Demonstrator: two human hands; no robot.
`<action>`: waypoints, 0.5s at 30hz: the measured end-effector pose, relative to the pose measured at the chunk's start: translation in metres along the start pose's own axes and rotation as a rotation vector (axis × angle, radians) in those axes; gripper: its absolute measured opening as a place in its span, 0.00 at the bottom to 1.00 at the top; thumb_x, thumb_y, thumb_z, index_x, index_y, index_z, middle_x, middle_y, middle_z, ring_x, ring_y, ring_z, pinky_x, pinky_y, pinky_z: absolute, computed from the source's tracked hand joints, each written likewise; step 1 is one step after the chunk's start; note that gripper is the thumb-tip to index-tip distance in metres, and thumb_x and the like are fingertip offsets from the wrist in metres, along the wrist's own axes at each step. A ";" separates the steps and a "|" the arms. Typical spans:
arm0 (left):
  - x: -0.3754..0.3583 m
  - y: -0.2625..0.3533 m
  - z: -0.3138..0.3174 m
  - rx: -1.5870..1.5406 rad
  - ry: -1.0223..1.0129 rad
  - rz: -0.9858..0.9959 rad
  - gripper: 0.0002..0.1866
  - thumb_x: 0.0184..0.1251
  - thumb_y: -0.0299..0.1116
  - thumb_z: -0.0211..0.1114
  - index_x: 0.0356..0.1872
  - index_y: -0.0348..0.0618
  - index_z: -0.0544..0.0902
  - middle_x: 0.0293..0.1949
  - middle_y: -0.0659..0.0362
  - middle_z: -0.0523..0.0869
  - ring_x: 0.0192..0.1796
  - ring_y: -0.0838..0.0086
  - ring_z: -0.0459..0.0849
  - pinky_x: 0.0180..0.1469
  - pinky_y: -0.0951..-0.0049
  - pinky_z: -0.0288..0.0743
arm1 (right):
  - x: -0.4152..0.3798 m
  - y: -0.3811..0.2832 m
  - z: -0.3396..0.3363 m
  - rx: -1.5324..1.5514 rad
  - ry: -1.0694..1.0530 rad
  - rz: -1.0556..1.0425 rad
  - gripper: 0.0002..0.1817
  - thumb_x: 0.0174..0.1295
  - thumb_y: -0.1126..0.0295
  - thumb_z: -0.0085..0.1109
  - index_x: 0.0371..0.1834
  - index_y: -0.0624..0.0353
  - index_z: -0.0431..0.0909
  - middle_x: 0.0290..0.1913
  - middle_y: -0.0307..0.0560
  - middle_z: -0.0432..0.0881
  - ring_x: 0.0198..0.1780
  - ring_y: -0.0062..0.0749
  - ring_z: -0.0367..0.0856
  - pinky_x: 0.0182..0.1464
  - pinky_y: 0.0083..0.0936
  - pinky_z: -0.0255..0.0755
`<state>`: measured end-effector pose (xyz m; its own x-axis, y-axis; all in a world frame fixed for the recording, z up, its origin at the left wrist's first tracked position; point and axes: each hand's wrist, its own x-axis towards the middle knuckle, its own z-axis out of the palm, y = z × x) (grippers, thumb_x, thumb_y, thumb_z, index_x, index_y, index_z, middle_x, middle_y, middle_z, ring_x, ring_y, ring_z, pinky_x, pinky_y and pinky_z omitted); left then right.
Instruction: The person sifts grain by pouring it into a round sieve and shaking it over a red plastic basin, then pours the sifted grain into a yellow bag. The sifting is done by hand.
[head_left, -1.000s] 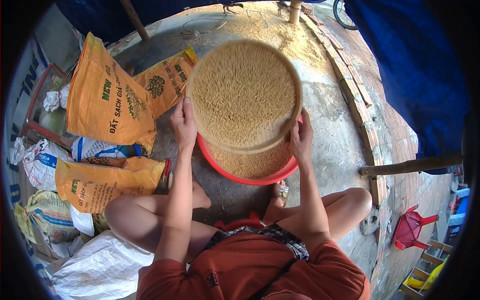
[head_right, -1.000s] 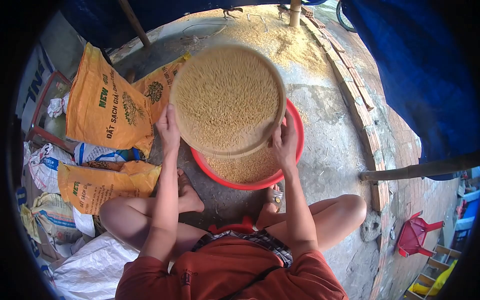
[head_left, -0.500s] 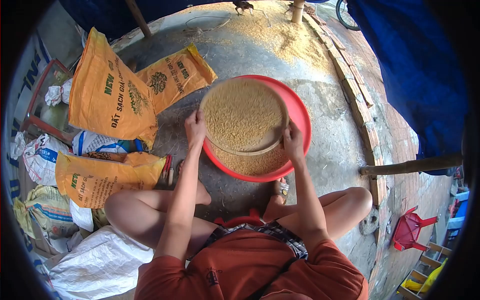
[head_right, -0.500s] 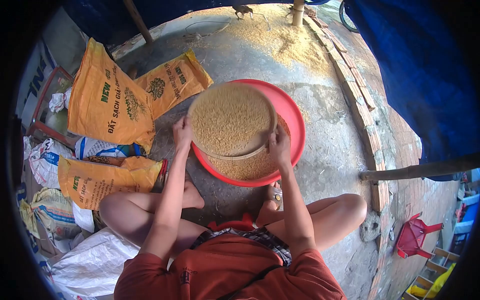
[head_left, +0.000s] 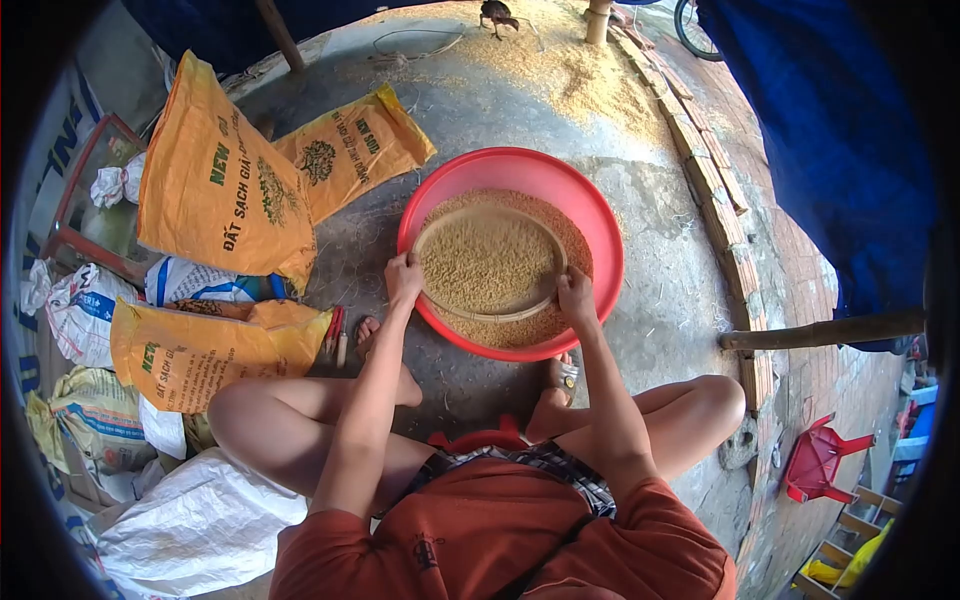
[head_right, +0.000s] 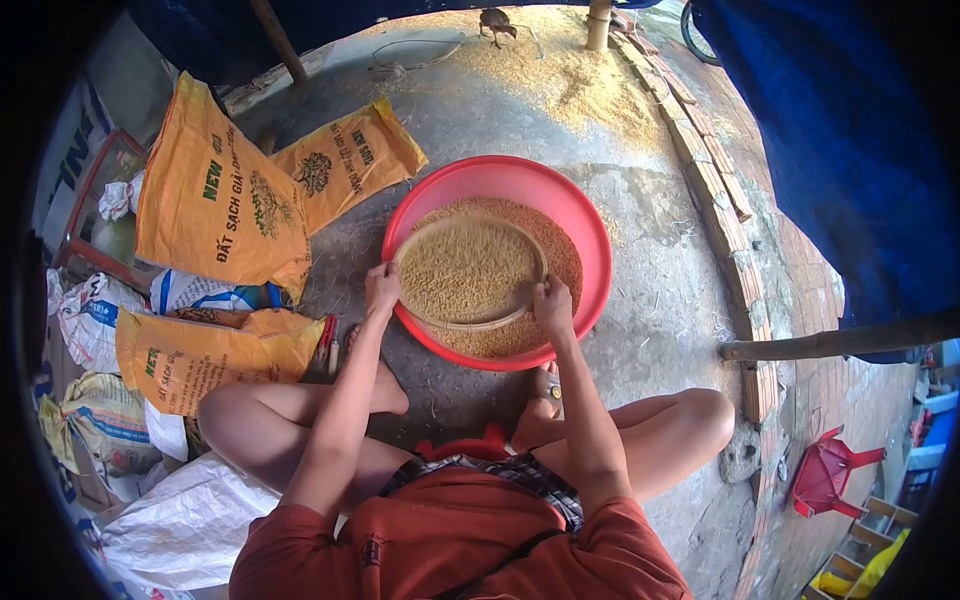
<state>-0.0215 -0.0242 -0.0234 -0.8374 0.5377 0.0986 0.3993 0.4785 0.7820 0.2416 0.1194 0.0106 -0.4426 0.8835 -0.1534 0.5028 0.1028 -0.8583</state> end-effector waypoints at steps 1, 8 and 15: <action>0.003 0.010 -0.006 -0.041 0.046 0.061 0.14 0.59 0.36 0.48 0.28 0.33 0.76 0.26 0.41 0.77 0.31 0.50 0.76 0.32 0.61 0.67 | -0.003 -0.015 -0.005 -0.001 0.003 -0.003 0.15 0.55 0.73 0.44 0.46 0.66 0.66 0.18 0.50 0.74 0.16 0.32 0.74 0.20 0.27 0.68; 0.007 0.140 -0.091 -0.535 0.174 0.287 0.14 0.63 0.35 0.47 0.42 0.35 0.74 0.19 0.47 0.75 0.21 0.75 0.69 0.27 0.72 0.65 | -0.021 -0.114 -0.042 0.425 0.159 -0.400 0.15 0.61 0.73 0.39 0.51 0.62 0.62 0.22 0.43 0.74 0.17 0.20 0.70 0.18 0.17 0.64; 0.000 0.031 -0.011 -0.109 0.163 0.224 0.14 0.59 0.35 0.46 0.26 0.34 0.74 0.23 0.40 0.74 0.30 0.46 0.74 0.32 0.55 0.65 | 0.000 -0.012 -0.002 0.102 0.196 -0.229 0.13 0.56 0.72 0.41 0.43 0.65 0.69 0.22 0.49 0.75 0.23 0.31 0.75 0.28 0.26 0.70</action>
<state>-0.0132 -0.0175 0.0077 -0.7855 0.4986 0.3665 0.5455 0.2782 0.7906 0.2370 0.1194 0.0221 -0.3792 0.9148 0.1388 0.3250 0.2721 -0.9057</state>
